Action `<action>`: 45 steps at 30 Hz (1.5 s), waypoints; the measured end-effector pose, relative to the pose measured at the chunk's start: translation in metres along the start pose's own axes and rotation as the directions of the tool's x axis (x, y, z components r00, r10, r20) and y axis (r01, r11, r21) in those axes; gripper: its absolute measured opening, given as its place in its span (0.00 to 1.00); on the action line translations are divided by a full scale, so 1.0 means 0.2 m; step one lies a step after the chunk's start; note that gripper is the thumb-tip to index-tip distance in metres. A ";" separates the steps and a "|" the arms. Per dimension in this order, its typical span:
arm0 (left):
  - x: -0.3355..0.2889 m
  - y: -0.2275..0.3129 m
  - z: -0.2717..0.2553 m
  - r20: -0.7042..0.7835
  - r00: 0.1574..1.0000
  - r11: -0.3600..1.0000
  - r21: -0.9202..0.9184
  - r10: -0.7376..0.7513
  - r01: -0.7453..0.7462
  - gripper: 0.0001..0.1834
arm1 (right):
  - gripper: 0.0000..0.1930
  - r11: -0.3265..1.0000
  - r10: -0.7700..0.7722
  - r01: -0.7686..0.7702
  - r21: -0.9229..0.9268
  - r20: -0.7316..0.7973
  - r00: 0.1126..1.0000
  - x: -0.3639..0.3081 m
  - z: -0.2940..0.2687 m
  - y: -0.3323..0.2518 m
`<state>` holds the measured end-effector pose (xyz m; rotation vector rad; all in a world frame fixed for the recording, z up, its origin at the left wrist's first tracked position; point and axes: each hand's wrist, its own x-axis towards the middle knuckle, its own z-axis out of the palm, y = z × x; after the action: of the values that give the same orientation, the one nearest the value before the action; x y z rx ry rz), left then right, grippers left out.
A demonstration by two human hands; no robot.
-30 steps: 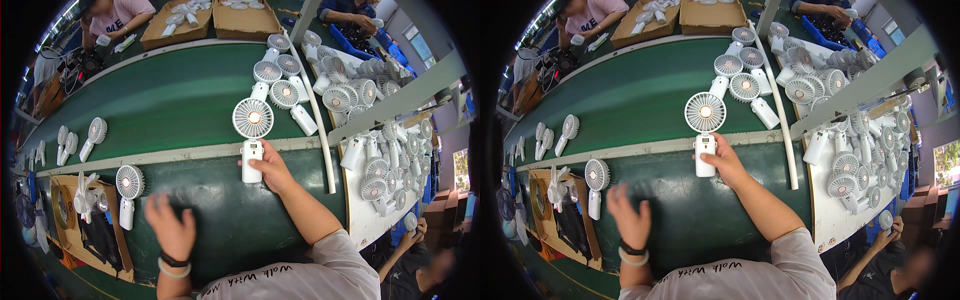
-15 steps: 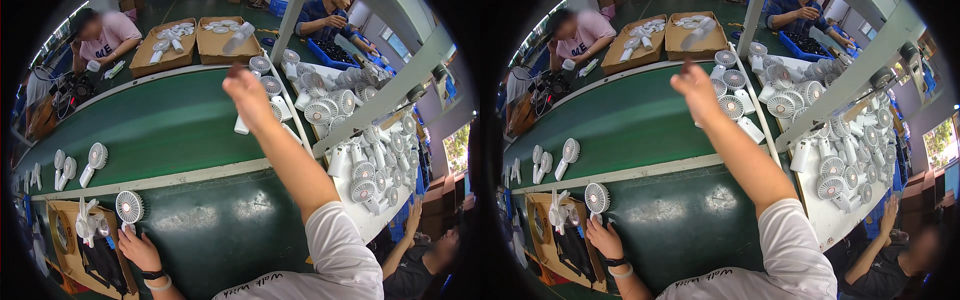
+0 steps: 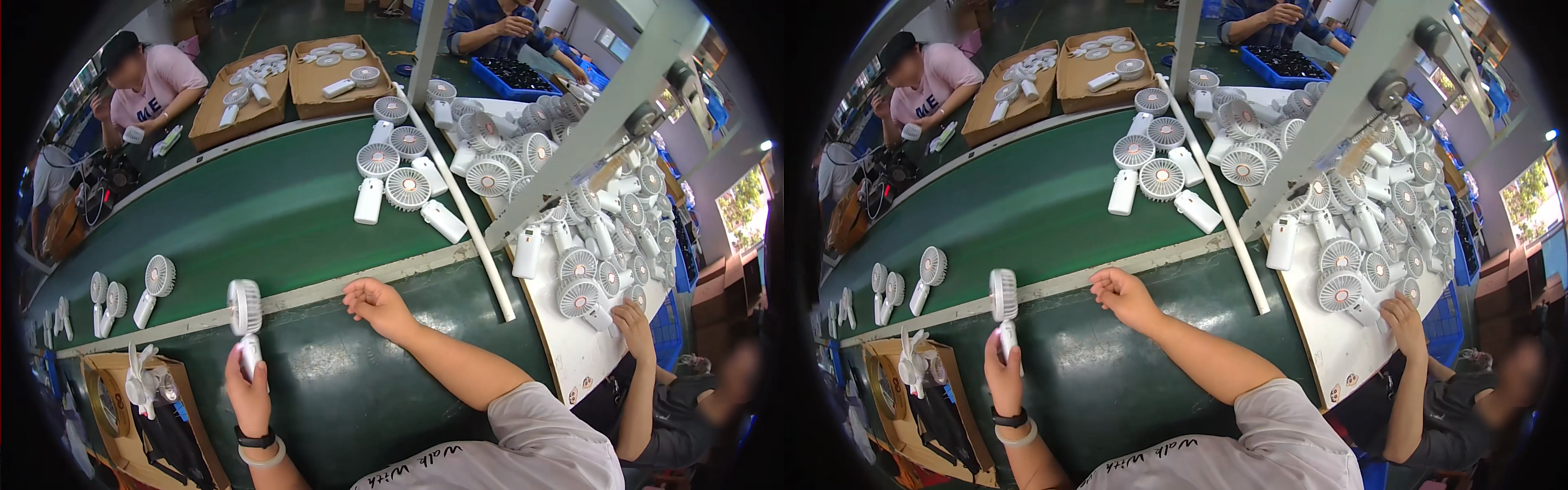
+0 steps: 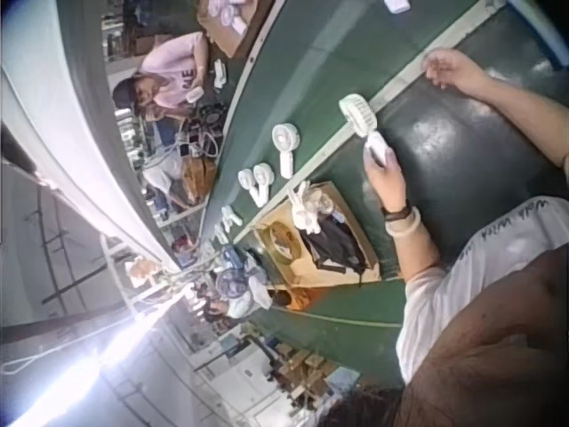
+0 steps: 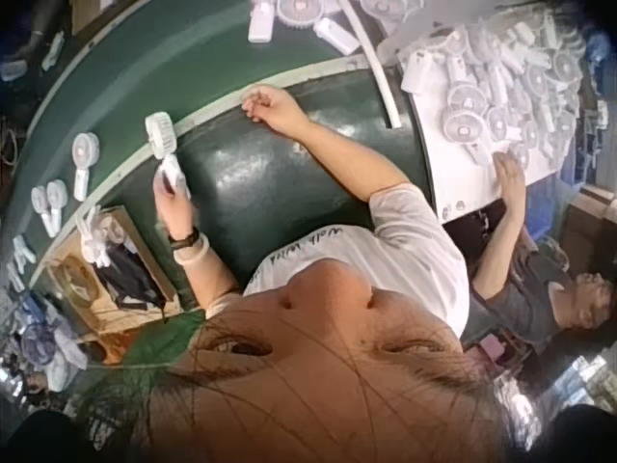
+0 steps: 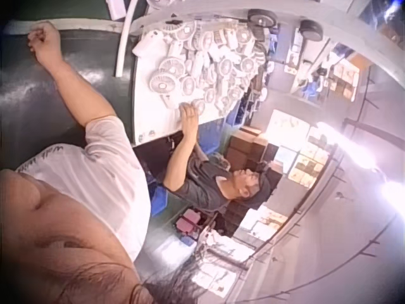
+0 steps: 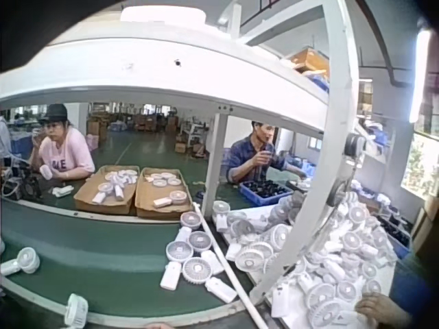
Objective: The person assembles white portable fans on a green workbench. They pick up fan heads and bases, connect them, and test the units by pressing buttons to activate the blades. The person handles the fans one at a time, occasionally wiping them with a cloth, and places the finished units on the table.
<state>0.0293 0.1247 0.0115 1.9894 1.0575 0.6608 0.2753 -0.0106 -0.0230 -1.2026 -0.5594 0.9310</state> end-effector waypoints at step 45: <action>-0.05 0.26 0.56 0.397 0.912 0.379 -0.864 0.105 0.332 0.24 | 0.12 1.000 -0.009 0.010 -0.019 0.051 0.999 -0.04 0.02 -0.02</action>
<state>0.1288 0.0536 -0.0105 0.9265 0.3588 0.5430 0.2698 -0.0152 -0.0178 -1.1954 -0.6157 0.9526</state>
